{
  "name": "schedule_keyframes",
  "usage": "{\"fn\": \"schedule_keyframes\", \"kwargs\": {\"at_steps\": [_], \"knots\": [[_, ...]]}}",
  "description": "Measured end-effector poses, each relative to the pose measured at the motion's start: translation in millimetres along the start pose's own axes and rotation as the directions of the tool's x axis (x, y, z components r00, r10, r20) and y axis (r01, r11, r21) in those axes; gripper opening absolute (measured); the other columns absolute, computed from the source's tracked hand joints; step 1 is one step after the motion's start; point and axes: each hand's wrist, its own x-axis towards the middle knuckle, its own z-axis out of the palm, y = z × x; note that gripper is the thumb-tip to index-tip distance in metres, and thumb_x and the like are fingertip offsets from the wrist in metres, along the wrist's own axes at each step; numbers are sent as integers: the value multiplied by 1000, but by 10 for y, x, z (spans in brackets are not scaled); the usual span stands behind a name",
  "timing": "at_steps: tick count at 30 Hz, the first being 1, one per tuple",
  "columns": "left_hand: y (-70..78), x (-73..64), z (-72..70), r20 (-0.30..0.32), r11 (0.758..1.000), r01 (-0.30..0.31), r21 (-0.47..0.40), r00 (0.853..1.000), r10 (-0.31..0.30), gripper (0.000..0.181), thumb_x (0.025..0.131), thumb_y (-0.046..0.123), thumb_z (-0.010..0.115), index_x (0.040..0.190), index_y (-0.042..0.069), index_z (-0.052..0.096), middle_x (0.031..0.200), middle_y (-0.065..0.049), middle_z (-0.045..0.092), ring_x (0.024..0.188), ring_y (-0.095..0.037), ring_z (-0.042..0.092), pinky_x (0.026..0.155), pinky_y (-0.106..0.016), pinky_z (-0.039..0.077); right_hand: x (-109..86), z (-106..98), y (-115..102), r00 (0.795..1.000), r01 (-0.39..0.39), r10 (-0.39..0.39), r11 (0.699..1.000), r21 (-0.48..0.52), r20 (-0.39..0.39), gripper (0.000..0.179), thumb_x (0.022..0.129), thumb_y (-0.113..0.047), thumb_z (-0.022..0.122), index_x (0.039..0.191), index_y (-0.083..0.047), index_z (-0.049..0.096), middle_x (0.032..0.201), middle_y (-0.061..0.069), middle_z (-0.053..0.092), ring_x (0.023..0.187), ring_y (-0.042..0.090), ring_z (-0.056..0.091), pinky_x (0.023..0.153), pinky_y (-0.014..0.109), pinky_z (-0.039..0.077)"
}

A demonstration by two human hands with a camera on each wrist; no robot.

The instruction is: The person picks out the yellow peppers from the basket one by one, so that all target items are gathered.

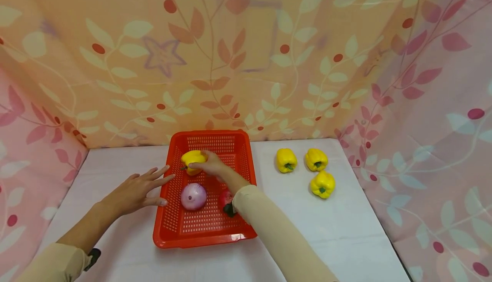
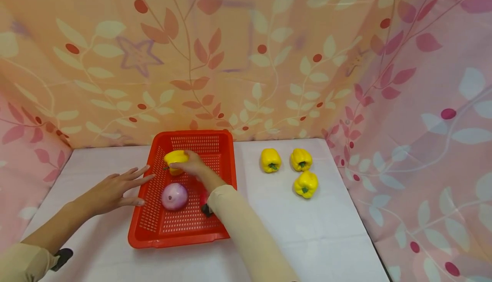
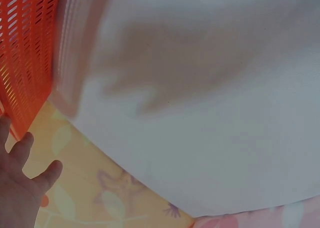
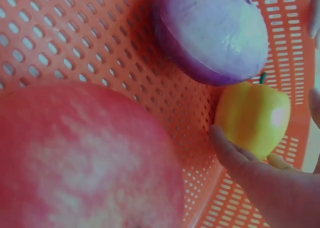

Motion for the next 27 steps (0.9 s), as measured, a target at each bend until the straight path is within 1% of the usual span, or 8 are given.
{"fn": "schedule_keyframes", "kwargs": {"at_steps": [1, 3, 6, 8, 10, 16, 20, 27], "knots": [[-3, 0, 2, 1, 1000, -2, 0, 1000, 2, 77, 77, 59, 62, 141, 22, 40, 149, -11, 27, 132, -44, 27, 94, -68, 27, 12, 13, 11, 1000, -2, 2, 1000, 2, 0, 80, 75, -34, 76, 141, -9, 37, 134, 10, 47, 103, 21, 52, 87, 40, 47], [-5, 7, 9, 5, 1000, -1, 1, 1000, 1, 77, 77, 59, 61, 141, 22, 40, 149, -11, 28, 132, -44, 27, 93, -69, 27, 32, 30, 41, 1000, 1, -1, 1000, -7, 0, 80, 75, -33, 76, 141, -9, 37, 133, 10, 47, 104, 21, 52, 87, 39, 47], [3, 13, 16, 9, 1000, 3, -1, 1000, -3, 77, 77, 59, 61, 141, 22, 40, 149, -10, 27, 132, -43, 27, 93, -69, 28, 60, 49, 84, 1000, 11, -11, 1000, 12, 2, 80, 75, -30, 77, 141, -10, 36, 132, 10, 47, 105, 22, 52, 88, 39, 46], [10, 16, 17, 6, 1000, -1, -5, 1000, 1, 77, 77, 59, 61, 141, 21, 40, 149, -11, 28, 132, -44, 28, 93, -69, 28, 74, 57, 102, 1000, 16, -16, 1000, 16, 1, 79, 76, -29, 77, 140, -11, 36, 131, 10, 47, 105, 22, 51, 87, 38, 47], [12, 15, 16, 3, 1000, -3, -6, 1000, 3, 77, 77, 58, 62, 141, 21, 40, 149, -11, 28, 132, -44, 28, 93, -68, 28, 85, 65, 103, 1000, 25, -25, 999, 25, -5, 75, 77, -26, 76, 139, -10, 37, 130, 10, 47, 105, 23, 51, 89, 38, 46], [2, 31, 10, 4, 1000, -7, 8, 1000, 7, 77, 77, 58, 62, 141, 23, 39, 150, -9, 27, 132, -43, 28, 93, -67, 30, 94, 78, 71, 999, 40, -40, 999, 6, -34, 66, 81, -18, 72, 137, -11, 38, 129, 11, 47, 108, 25, 51, 90, 39, 46], [4, 30, 1, 8, 1000, -5, 14, 1000, 5, 77, 77, 57, 63, 141, 22, 39, 150, -9, 27, 131, -43, 28, 93, -67, 31, 108, 105, 57, 998, 35, -36, 999, -10, -50, 67, 80, -15, 73, 136, -10, 38, 128, 11, 47, 108, 26, 50, 92, 40, 45], [-4, 14, -9, 16, 1000, 1, 16, 1000, -1, 78, 77, 58, 63, 142, 23, 39, 150, -10, 27, 132, -43, 28, 93, -67, 30, 147, 145, 46, 998, 29, -31, 999, -32, -51, 70, 78, -12, 75, 137, -10, 37, 128, 11, 48, 110, 26, 51, 95, 40, 43]]}}
